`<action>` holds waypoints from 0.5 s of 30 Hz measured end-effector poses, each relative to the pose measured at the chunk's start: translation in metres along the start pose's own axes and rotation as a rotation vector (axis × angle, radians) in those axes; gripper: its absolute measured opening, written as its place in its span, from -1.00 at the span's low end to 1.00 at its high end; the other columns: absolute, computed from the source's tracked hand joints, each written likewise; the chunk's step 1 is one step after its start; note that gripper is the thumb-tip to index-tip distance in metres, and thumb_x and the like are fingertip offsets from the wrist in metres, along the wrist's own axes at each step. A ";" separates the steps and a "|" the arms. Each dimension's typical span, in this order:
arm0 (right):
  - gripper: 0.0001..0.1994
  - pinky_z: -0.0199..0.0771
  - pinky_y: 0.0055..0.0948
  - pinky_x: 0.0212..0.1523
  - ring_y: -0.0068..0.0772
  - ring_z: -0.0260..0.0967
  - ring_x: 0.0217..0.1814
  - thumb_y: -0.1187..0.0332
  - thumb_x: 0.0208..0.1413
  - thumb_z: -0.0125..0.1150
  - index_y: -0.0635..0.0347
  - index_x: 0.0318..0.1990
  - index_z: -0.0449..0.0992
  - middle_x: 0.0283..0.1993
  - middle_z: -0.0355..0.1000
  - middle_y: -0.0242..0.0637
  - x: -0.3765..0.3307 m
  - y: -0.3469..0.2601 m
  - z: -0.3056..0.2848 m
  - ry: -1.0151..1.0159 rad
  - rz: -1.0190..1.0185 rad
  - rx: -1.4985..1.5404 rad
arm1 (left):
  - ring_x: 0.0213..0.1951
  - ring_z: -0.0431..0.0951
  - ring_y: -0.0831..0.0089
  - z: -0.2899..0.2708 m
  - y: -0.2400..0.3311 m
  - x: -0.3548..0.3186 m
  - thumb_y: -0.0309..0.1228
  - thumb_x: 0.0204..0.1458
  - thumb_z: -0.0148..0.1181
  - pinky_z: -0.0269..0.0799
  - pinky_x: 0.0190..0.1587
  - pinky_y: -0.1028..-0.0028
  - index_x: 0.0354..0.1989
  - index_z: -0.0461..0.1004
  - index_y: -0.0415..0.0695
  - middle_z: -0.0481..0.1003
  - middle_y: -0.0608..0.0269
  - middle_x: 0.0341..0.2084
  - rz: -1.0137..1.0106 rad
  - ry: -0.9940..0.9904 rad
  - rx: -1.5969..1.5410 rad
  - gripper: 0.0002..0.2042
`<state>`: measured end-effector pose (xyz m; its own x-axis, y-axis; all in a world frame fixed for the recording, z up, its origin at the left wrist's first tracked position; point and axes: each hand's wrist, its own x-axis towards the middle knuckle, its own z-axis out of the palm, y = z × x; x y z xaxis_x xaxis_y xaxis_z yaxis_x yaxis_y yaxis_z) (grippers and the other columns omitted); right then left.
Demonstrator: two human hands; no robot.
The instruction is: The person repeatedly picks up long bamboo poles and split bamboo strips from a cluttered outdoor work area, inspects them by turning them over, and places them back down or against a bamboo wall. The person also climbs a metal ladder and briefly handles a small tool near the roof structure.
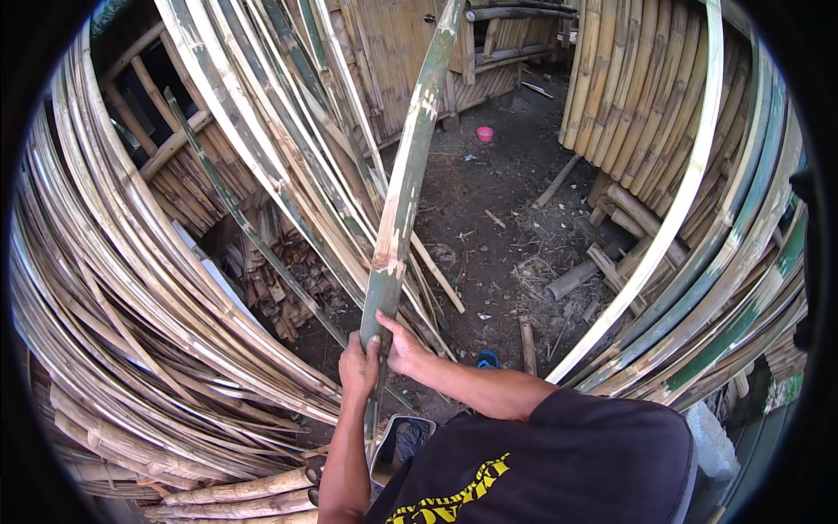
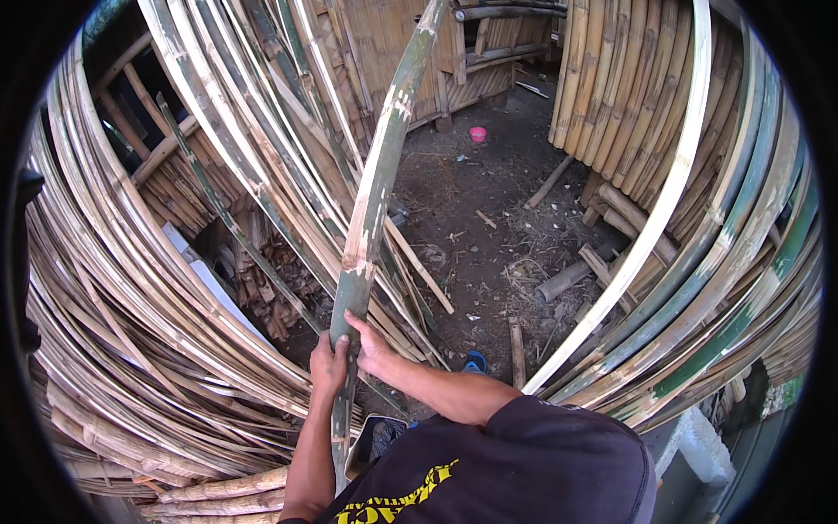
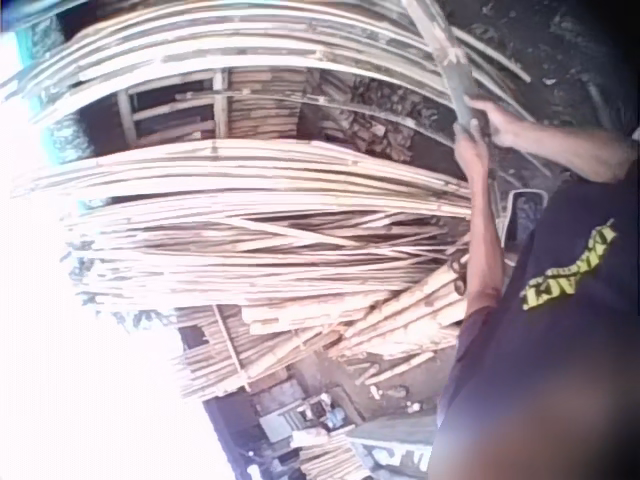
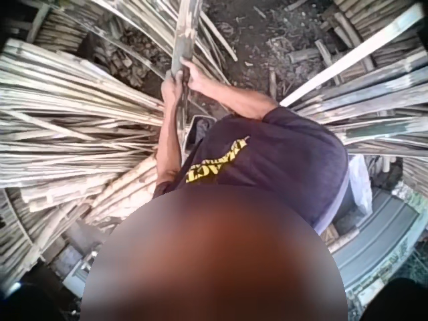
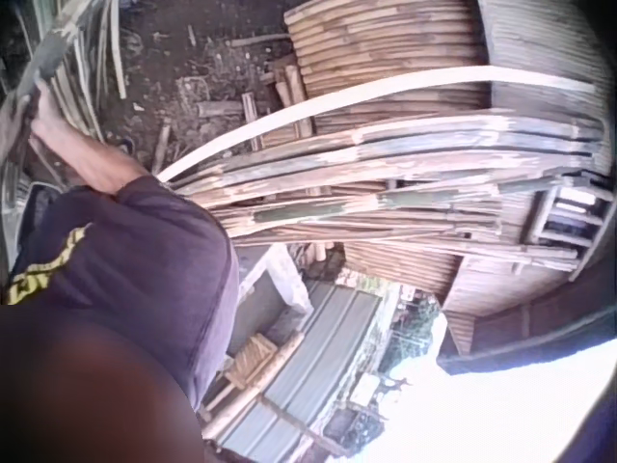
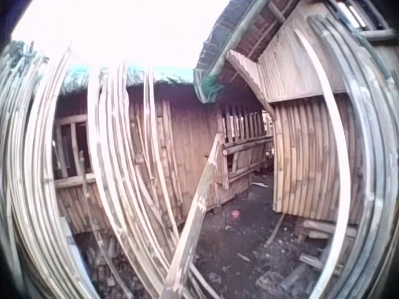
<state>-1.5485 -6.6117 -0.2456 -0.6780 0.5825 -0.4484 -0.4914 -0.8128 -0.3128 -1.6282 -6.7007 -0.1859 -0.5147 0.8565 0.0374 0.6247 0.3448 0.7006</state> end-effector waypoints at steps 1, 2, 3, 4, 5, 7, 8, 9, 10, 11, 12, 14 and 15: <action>-0.55 0.33 -0.19 0.15 -0.32 0.39 0.04 0.05 0.11 0.43 0.04 0.06 0.49 -0.05 0.51 -0.36 0.005 -0.015 -0.004 0.001 -0.023 0.017 | -0.18 0.62 -0.19 0.010 0.012 0.012 -0.12 0.25 0.11 0.48 -0.14 0.04 -0.02 0.47 -0.22 0.59 -0.25 -0.31 -0.052 -0.006 0.088 -0.62; -0.52 0.32 -0.19 0.17 -0.32 0.38 0.06 0.02 0.12 0.42 0.04 0.08 0.48 -0.04 0.51 -0.35 0.012 -0.032 -0.007 0.016 -0.020 0.012 | -0.19 0.61 -0.21 0.017 0.023 0.025 -0.10 0.24 0.12 0.47 -0.15 0.03 -0.02 0.47 -0.22 0.59 -0.26 -0.32 -0.054 -0.027 0.125 -0.61; -0.51 0.34 -0.18 0.19 -0.33 0.40 0.06 0.00 0.13 0.40 0.05 0.10 0.47 -0.03 0.50 -0.33 0.018 -0.049 -0.012 -0.018 0.001 0.036 | -0.20 0.60 -0.23 0.027 0.036 0.039 -0.08 0.23 0.12 0.47 -0.16 0.01 -0.02 0.47 -0.22 0.59 -0.27 -0.33 -0.036 -0.027 0.162 -0.59; -0.51 0.37 -0.16 0.18 -0.32 0.42 0.04 -0.01 0.14 0.39 0.05 0.10 0.46 -0.05 0.51 -0.34 0.027 -0.067 -0.018 0.022 0.025 0.064 | -0.20 0.59 -0.23 0.038 0.048 0.055 -0.07 0.23 0.13 0.46 -0.16 0.00 -0.03 0.48 -0.22 0.59 -0.27 -0.33 -0.033 -0.047 0.188 -0.59; -0.52 0.40 -0.14 0.17 -0.31 0.44 0.02 -0.02 0.15 0.37 0.05 0.09 0.46 -0.06 0.51 -0.34 0.038 -0.085 -0.024 0.034 0.009 0.080 | -0.21 0.59 -0.23 0.049 0.059 0.071 -0.07 0.22 0.14 0.46 -0.16 0.00 -0.03 0.49 -0.21 0.59 -0.27 -0.34 -0.018 -0.056 0.212 -0.58; -0.54 0.44 -0.10 0.14 -0.30 0.46 -0.03 -0.03 0.16 0.36 0.04 0.06 0.47 -0.08 0.52 -0.34 0.064 -0.129 -0.041 0.060 0.023 0.127 | -0.21 0.59 -0.23 0.079 0.082 0.112 -0.06 0.22 0.13 0.45 -0.15 -0.01 -0.07 0.51 -0.21 0.59 -0.26 -0.34 0.011 -0.076 0.241 -0.59; -0.55 0.46 -0.08 0.12 -0.29 0.47 -0.05 -0.04 0.16 0.35 0.03 0.04 0.47 -0.09 0.52 -0.34 0.079 -0.153 -0.053 0.065 0.023 0.140 | -0.22 0.59 -0.23 0.097 0.092 0.133 -0.07 0.22 0.13 0.45 -0.15 -0.03 -0.10 0.52 -0.21 0.59 -0.26 -0.34 0.019 -0.094 0.245 -0.60; -0.55 0.46 -0.07 0.12 -0.29 0.47 -0.05 -0.05 0.16 0.35 0.03 0.03 0.47 -0.10 0.53 -0.34 0.094 -0.179 -0.064 0.051 0.044 0.163 | -0.22 0.59 -0.23 0.117 0.103 0.158 -0.07 0.22 0.12 0.45 -0.14 -0.04 -0.13 0.53 -0.20 0.59 -0.26 -0.34 0.039 -0.096 0.245 -0.61; -0.54 0.46 -0.07 0.12 -0.29 0.48 -0.05 -0.07 0.15 0.34 0.03 0.02 0.47 -0.10 0.53 -0.34 0.110 -0.207 -0.076 0.027 0.063 0.179 | -0.19 0.60 -0.21 0.140 0.112 0.183 -0.07 0.21 0.13 0.45 -0.13 -0.02 -0.12 0.55 -0.20 0.59 -0.24 -0.31 0.010 -0.132 0.250 -0.61; -0.54 0.46 -0.06 0.12 -0.28 0.48 -0.05 -0.08 0.15 0.34 0.03 0.01 0.47 -0.11 0.53 -0.34 0.123 -0.233 -0.090 0.013 0.076 0.196 | -0.18 0.60 -0.21 0.162 0.123 0.206 -0.07 0.21 0.13 0.46 -0.12 -0.01 -0.12 0.56 -0.20 0.59 -0.24 -0.30 -0.015 -0.177 0.242 -0.61; -0.53 0.44 0.01 0.16 -0.27 0.48 0.00 -0.12 0.14 0.32 0.00 0.01 0.48 -0.09 0.54 -0.32 0.140 -0.263 -0.099 0.081 0.113 0.216 | -0.17 0.60 -0.20 0.187 0.139 0.235 -0.07 0.21 0.13 0.46 -0.11 0.00 -0.12 0.57 -0.20 0.59 -0.24 -0.29 -0.022 -0.198 0.225 -0.61; -0.51 0.36 0.22 0.19 -0.20 0.46 0.07 -0.18 0.13 0.28 -0.05 0.03 0.48 -0.03 0.55 -0.33 0.162 -0.320 -0.119 0.140 0.145 0.207 | -0.14 0.60 -0.18 0.229 0.168 0.282 -0.08 0.21 0.12 0.46 -0.08 0.03 -0.13 0.59 -0.19 0.60 -0.21 -0.29 -0.038 -0.264 0.247 -0.62; -0.50 0.34 0.29 0.19 -0.18 0.45 0.10 -0.19 0.13 0.27 -0.06 0.04 0.48 0.00 0.54 -0.33 0.172 -0.352 -0.127 0.170 0.143 0.199 | -0.13 0.61 -0.16 0.250 0.185 0.307 -0.07 0.21 0.11 0.46 -0.06 0.03 -0.12 0.60 -0.18 0.61 -0.21 -0.28 -0.033 -0.273 0.236 -0.61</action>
<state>-1.4228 -6.2268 -0.3192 -0.6551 0.4385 -0.6153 -0.5060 -0.8594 -0.0737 -1.5235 -6.2780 -0.2230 -0.3806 0.9036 -0.1967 0.7452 0.4256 0.5134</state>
